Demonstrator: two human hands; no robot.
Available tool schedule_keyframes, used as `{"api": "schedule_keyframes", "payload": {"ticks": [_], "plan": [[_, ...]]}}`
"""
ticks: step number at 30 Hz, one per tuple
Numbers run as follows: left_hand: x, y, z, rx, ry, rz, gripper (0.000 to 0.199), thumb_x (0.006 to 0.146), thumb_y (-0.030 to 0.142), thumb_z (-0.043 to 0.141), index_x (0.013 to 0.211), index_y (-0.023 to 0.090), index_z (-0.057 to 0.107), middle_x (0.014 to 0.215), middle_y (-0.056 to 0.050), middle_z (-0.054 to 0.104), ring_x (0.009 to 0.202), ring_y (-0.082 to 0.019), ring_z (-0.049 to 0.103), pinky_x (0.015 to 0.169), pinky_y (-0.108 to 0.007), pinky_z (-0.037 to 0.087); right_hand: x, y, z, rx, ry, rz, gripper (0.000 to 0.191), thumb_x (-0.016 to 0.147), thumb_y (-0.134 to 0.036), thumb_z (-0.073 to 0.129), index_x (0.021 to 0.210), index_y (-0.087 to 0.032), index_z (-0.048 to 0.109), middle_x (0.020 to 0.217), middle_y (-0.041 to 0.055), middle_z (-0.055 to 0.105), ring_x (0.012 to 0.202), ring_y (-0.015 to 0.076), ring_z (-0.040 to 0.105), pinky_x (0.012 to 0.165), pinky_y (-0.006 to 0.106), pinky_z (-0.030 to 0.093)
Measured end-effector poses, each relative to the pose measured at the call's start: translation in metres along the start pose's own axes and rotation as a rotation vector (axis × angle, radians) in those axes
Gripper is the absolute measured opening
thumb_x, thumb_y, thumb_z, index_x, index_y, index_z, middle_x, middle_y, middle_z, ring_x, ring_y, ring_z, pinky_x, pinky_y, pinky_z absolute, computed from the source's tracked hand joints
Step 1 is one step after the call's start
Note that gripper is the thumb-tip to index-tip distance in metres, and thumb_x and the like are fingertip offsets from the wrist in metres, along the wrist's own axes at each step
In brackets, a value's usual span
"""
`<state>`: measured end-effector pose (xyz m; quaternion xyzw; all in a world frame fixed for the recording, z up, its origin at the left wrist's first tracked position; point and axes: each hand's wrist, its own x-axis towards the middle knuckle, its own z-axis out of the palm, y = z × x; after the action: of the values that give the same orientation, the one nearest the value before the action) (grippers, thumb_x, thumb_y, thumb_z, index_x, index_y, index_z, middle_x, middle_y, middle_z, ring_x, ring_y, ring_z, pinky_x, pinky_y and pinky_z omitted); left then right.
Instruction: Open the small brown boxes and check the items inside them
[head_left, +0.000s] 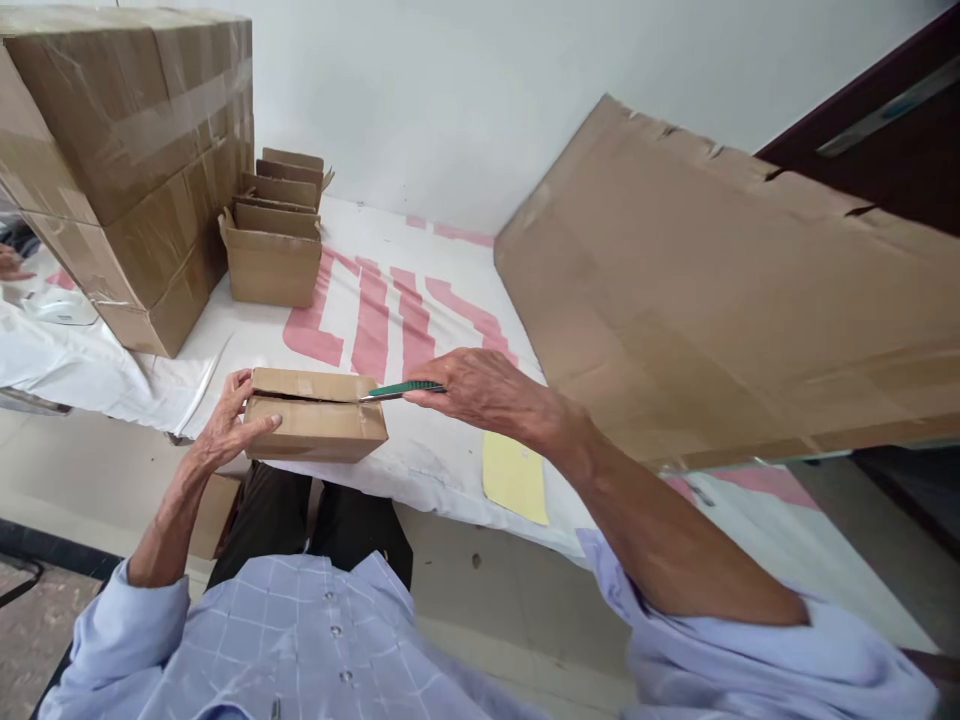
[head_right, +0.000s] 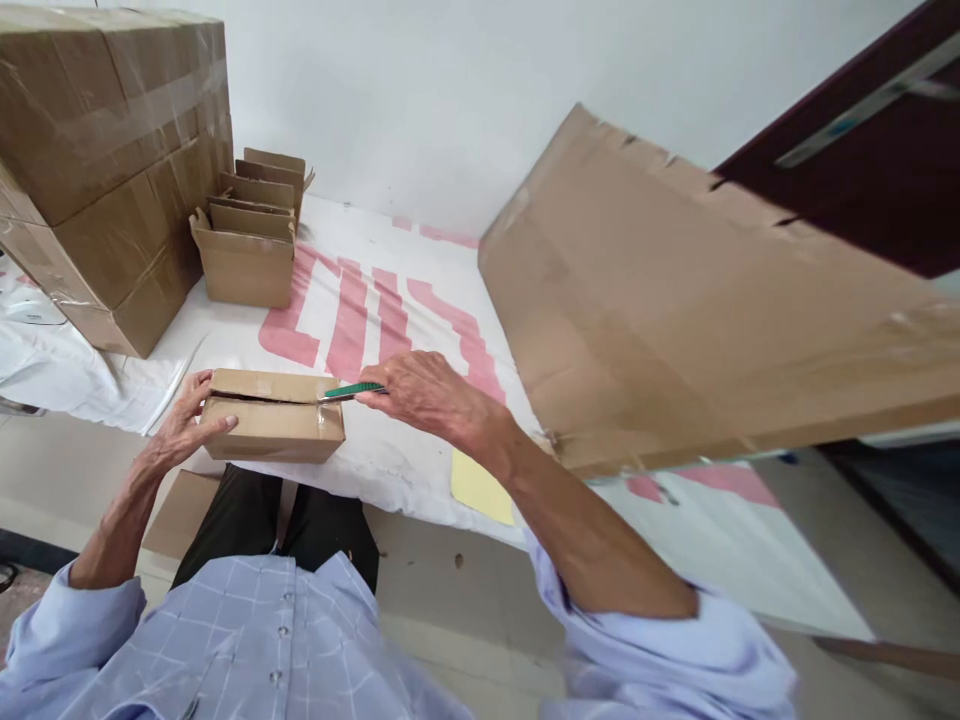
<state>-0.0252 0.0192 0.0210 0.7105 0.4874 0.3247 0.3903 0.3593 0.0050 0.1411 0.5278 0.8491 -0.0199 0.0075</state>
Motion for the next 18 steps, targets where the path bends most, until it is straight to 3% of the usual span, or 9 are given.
{"api": "schedule_keyframes", "payload": {"ticks": [3,5,11,13,15,18], "plan": [[0.001,0.005,-0.001,0.014,0.007,-0.019,0.056,0.085,0.061,0.075,0.132,0.030,0.069,0.157,-0.009,0.045,0.149,-0.039,0.046,0.114,-0.050,0.055,-0.026,0.024,0.006,0.108,0.057,0.118,0.036,0.105,-0.050,0.056,0.098,-0.028,0.083,0.081,0.0032,0.078,0.074,0.0199,0.066,0.065,0.030,0.039],[0.003,0.006,-0.003,0.018,0.001,-0.034,0.057,0.084,0.062,0.076,0.131,0.030,0.070,0.157,-0.008,0.045,0.149,-0.039,0.046,0.113,-0.050,0.056,-0.039,0.033,0.029,0.229,0.130,0.206,0.036,0.104,-0.049,0.054,0.103,-0.026,0.082,0.090,0.0046,0.080,0.078,0.0210,0.069,0.069,0.031,0.045],[0.008,0.006,-0.010,0.031,-0.033,-0.049,0.064,0.083,0.070,0.071,0.135,0.032,0.070,0.159,-0.008,0.047,0.148,-0.040,0.048,0.111,-0.052,0.055,-0.055,0.011,0.158,0.491,0.274,0.537,0.041,0.101,-0.040,0.048,0.123,-0.017,0.073,0.119,0.0171,0.080,0.102,0.0302,0.076,0.088,0.041,0.057],[0.009,0.007,-0.013,0.039,-0.040,-0.033,0.061,0.086,0.069,0.069,0.134,0.032,0.070,0.156,-0.008,0.050,0.145,-0.040,0.051,0.109,-0.051,0.056,-0.055,0.001,0.187,0.537,0.307,0.589,0.040,0.098,-0.039,0.049,0.122,-0.017,0.073,0.120,0.0182,0.080,0.106,0.0320,0.076,0.093,0.043,0.057],[0.010,0.008,-0.014,0.053,-0.041,-0.022,0.059,0.085,0.068,0.071,0.132,0.032,0.071,0.155,-0.008,0.053,0.144,-0.040,0.052,0.107,-0.050,0.057,-0.053,-0.003,0.193,0.599,0.371,0.623,0.040,0.096,-0.040,0.049,0.117,-0.018,0.074,0.114,0.0165,0.082,0.103,0.0323,0.075,0.092,0.044,0.058],[0.009,0.007,-0.013,0.073,-0.024,-0.035,0.063,0.084,0.069,0.074,0.135,0.032,0.070,0.159,-0.007,0.051,0.146,-0.040,0.051,0.108,-0.050,0.057,-0.047,-0.001,0.164,0.713,0.513,0.599,0.044,0.098,-0.049,0.048,0.112,-0.019,0.077,0.099,0.0113,0.082,0.090,0.0295,0.074,0.082,0.041,0.058]]}}
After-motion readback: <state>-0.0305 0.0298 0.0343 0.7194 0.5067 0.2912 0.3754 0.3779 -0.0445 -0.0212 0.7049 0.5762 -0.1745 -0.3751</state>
